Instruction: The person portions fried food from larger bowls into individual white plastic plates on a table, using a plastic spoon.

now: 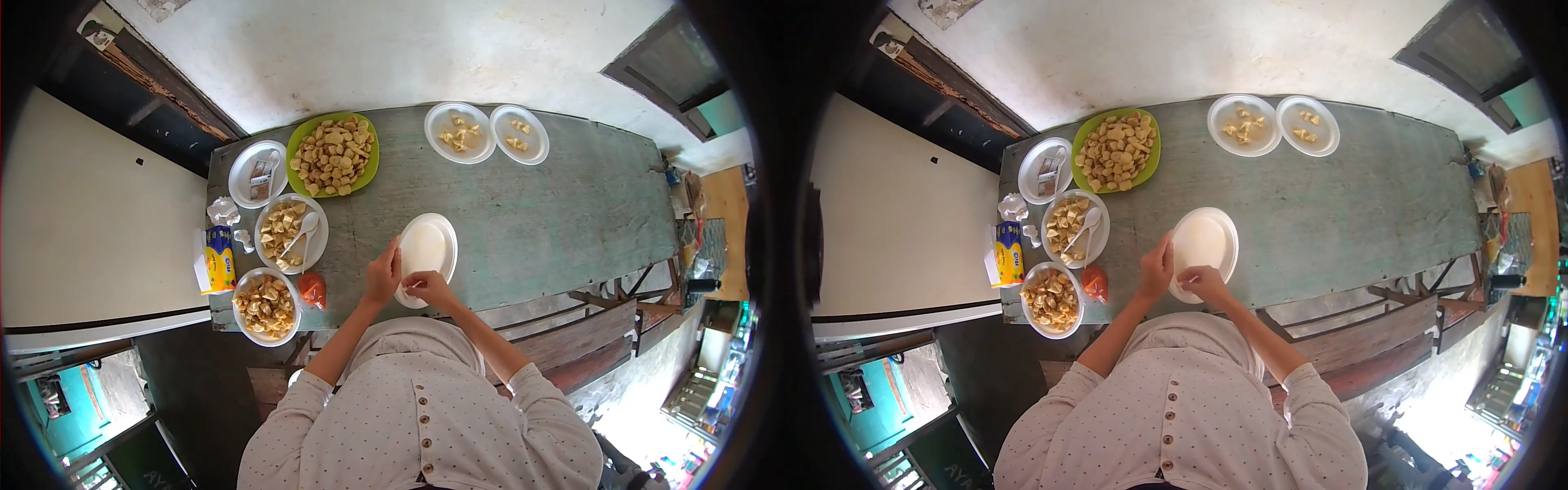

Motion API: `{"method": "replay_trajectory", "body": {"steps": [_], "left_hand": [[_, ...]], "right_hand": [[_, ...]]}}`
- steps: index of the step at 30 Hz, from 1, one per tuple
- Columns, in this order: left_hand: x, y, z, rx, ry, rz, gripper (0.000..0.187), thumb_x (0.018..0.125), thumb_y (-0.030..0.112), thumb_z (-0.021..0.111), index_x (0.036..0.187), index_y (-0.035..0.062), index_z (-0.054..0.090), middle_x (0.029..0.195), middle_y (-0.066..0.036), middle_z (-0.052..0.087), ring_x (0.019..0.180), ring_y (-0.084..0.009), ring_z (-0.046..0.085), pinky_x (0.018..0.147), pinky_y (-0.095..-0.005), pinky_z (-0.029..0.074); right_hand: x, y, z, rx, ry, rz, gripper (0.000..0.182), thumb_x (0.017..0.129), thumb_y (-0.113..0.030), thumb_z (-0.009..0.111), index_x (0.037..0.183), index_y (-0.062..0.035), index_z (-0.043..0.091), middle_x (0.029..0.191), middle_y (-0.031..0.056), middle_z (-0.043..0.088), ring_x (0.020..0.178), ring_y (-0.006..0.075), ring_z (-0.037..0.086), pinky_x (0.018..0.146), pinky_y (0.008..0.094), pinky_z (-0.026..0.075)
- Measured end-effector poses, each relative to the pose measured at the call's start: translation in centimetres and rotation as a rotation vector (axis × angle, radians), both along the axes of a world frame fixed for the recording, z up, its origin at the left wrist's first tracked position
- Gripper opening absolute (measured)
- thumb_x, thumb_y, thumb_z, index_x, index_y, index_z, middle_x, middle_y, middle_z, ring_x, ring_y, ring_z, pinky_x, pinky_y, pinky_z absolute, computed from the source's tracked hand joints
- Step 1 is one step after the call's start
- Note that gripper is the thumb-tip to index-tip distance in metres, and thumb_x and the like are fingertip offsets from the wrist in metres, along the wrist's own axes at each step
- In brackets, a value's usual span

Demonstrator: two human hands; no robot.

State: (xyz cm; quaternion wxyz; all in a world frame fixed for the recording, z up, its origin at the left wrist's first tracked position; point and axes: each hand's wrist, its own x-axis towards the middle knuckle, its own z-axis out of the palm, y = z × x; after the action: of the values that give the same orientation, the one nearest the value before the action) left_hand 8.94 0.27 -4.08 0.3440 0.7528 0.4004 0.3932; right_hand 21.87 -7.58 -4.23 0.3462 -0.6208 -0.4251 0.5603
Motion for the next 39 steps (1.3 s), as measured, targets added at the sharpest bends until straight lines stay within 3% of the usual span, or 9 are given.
{"method": "replay_trajectory", "body": {"steps": [1,4,6,8,10,12,15,24,39], "left_hand": [[0.0,0.1,-0.2,0.001,0.001,0.001,0.029,0.087,0.010,0.048,0.114,0.0009,0.051,0.072,-0.021,0.059,0.058,-0.0312,0.059,0.050,-0.0350,0.044],[-0.2,0.4,-0.2,-0.131,0.011,0.096,0.029,0.088,0.012,0.047,0.113,0.0000,0.051,0.069,-0.020,0.058,0.055,-0.0284,0.058,0.051,-0.0340,0.044],[-0.3,0.4,0.0,-0.280,0.004,0.119,0.030,0.089,0.017,0.045,0.112,-0.0011,0.051,0.065,-0.019,0.056,0.052,-0.0237,0.056,0.051,-0.0345,0.043],[-0.4,0.5,-0.9,-0.289,-0.064,0.118,0.031,0.090,0.019,0.044,0.113,-0.0005,0.051,0.064,-0.016,0.056,0.051,-0.0195,0.055,0.049,-0.0320,0.043],[-0.7,0.7,-0.9,-0.296,-0.132,0.112,0.032,0.091,0.021,0.043,0.113,0.0001,0.051,0.063,-0.013,0.057,0.051,-0.0154,0.053,0.046,-0.0296,0.043],[-1.3,0.9,-0.4,-0.820,-0.358,0.018,0.034,0.091,0.024,0.042,0.117,0.0029,0.049,0.067,-0.007,0.058,0.051,-0.0108,0.053,0.042,-0.0239,0.043],[-1.4,0.9,0.7,-1.016,-0.462,-0.029,0.036,0.091,0.023,0.042,0.122,0.0046,0.044,0.072,-0.003,0.056,0.052,-0.0093,0.054,0.039,-0.0206,0.045],[-1.6,0.7,1.5,-0.990,-0.424,-0.182,0.042,0.088,0.012,0.044,0.128,0.0036,0.035,0.078,-0.006,0.051,0.060,-0.0138,0.057,0.047,-0.0282,0.054],[-1.1,0.3,1.5,-0.846,-0.357,-0.228,0.046,0.086,0.012,0.051,0.128,0.0012,0.035,0.074,-0.004,0.049,0.063,-0.0106,0.057,0.051,-0.0272,0.055]], "right_hand": [[0.0,0.5,0.4,-0.111,0.241,-0.045,0.017,0.073,-0.007,0.059,0.089,-0.0019,0.062,0.080,0.0004,0.061,0.071,0.0074,0.056,0.061,0.0222,0.044],[-0.2,1.3,0.6,-0.118,0.467,-0.257,0.021,0.074,-0.007,0.059,0.095,-0.0019,0.059,0.086,-0.0017,0.057,0.076,0.0058,0.053,0.065,0.0208,0.043],[0.0,1.5,0.3,-0.087,0.461,-0.275,0.020,0.075,-0.008,0.059,0.094,-0.0024,0.058,0.086,-0.0013,0.056,0.076,0.0062,0.052,0.067,0.0213,0.043],[-0.1,1.6,-0.5,0.067,0.233,-0.231,0.028,0.075,-0.019,0.062,0.096,-0.0007,0.059,0.086,0.0032,0.058,0.074,0.0113,0.055,0.066,0.0243,0.045],[-0.6,1.8,0.8,0.091,0.105,-0.174,0.028,0.075,-0.020,0.063,0.095,-0.0012,0.058,0.085,0.0034,0.058,0.074,0.0106,0.055,0.066,0.0239,0.045],[-0.9,1.8,1.5,0.113,-0.027,-0.117,0.028,0.075,-0.020,0.065,0.095,-0.0018,0.058,0.084,0.0036,0.059,0.073,0.0098,0.054,0.066,0.0236,0.044],[-1.1,1.9,1.9,0.251,-0.189,-0.139,0.032,0.073,-0.023,0.067,0.095,-0.0011,0.059,0.083,0.0068,0.060,0.072,0.0112,0.056,0.065,0.0244,0.045],[-0.6,1.6,3.4,0.293,-0.215,-0.154,0.028,0.071,-0.020,0.068,0.088,0.0005,0.061,0.081,0.0093,0.063,0.071,0.0148,0.060,0.064,0.0258,0.048],[-0.9,1.5,5.0,0.343,-0.438,-0.125,0.027,0.068,-0.014,0.065,0.086,0.0047,0.059,0.073,0.0159,0.062,0.066,0.0214,0.062,0.063,0.0292,0.050]]}}
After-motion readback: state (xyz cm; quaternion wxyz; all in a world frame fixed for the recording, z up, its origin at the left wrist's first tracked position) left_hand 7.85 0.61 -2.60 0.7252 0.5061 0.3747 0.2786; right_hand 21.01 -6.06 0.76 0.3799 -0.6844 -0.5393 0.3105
